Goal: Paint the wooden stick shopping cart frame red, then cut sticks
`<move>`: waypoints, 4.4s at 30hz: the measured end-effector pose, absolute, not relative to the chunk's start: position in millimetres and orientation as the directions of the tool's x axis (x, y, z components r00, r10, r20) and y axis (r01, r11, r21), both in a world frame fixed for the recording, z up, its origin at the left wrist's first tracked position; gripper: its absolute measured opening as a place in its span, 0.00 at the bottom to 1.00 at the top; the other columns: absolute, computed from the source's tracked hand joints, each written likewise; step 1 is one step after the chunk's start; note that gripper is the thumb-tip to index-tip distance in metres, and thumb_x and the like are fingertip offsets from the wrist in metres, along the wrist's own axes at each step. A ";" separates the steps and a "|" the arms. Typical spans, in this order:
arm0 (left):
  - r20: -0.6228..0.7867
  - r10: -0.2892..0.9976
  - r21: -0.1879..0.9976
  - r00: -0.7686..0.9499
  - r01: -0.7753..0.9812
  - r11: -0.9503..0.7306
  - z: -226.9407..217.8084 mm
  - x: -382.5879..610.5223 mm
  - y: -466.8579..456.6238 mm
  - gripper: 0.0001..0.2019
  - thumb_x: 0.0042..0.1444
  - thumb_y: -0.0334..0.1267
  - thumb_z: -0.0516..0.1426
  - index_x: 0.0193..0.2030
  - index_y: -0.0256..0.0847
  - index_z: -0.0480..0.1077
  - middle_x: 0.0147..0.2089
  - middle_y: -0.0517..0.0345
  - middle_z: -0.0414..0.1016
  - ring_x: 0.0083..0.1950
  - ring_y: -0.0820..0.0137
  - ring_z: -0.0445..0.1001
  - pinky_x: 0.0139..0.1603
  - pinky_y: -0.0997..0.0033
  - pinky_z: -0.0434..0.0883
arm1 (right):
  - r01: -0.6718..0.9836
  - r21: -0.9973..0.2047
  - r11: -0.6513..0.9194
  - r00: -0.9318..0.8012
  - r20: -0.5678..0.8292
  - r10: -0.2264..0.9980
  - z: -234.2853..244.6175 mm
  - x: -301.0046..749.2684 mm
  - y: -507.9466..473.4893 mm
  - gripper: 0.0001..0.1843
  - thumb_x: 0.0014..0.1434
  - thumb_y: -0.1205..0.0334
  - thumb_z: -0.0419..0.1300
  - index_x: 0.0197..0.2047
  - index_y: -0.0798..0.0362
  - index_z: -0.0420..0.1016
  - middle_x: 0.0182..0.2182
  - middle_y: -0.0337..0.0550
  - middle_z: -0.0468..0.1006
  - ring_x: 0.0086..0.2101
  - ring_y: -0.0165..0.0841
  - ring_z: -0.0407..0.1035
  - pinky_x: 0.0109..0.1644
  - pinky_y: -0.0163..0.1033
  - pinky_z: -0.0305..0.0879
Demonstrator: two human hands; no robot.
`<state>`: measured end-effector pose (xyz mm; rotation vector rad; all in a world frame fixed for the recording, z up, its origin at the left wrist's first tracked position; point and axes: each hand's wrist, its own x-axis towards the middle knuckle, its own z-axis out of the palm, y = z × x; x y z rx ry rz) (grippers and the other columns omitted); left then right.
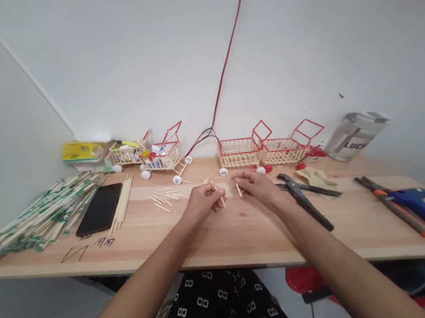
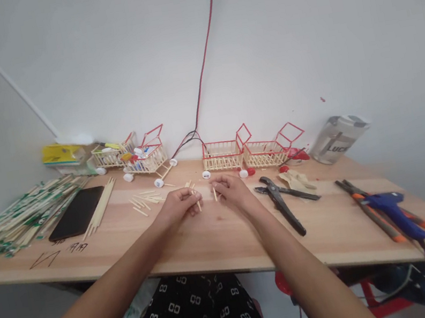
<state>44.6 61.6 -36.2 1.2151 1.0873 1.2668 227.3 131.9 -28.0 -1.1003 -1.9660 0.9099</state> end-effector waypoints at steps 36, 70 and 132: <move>0.066 0.996 0.944 -0.064 -0.320 -0.083 -27.9 44.8 54.1 0.17 0.39 0.46 0.70 0.25 0.34 0.73 0.23 0.61 0.69 0.26 0.78 0.65 0.30 0.76 0.63 | 0.223 -0.877 0.426 -0.348 0.336 0.875 -36.1 206.1 83.8 0.11 0.58 0.53 0.60 0.32 0.52 0.74 0.29 0.39 0.77 0.31 0.32 0.68 0.35 0.36 0.61; 0.377 0.905 0.746 0.195 0.516 -0.422 -33.4 50.1 52.2 0.12 0.54 0.33 0.58 0.20 0.38 0.68 0.26 0.59 0.70 0.31 0.71 0.67 0.35 0.73 0.60 | 0.318 -0.812 0.489 -0.402 0.352 0.845 -33.9 214.7 81.5 0.08 0.56 0.56 0.60 0.34 0.51 0.72 0.29 0.37 0.76 0.30 0.30 0.67 0.34 0.35 0.62; 0.290 0.890 0.339 0.353 0.832 -0.440 -26.6 69.9 12.3 0.19 0.67 0.43 0.46 0.27 0.40 0.69 0.30 0.58 0.78 0.31 0.68 0.75 0.32 0.73 0.61 | 0.870 -0.159 -0.467 0.491 0.191 0.850 -29.4 573.4 74.4 0.22 0.56 0.47 0.58 0.39 0.59 0.78 0.31 0.58 0.80 0.36 0.49 0.75 0.38 0.45 0.65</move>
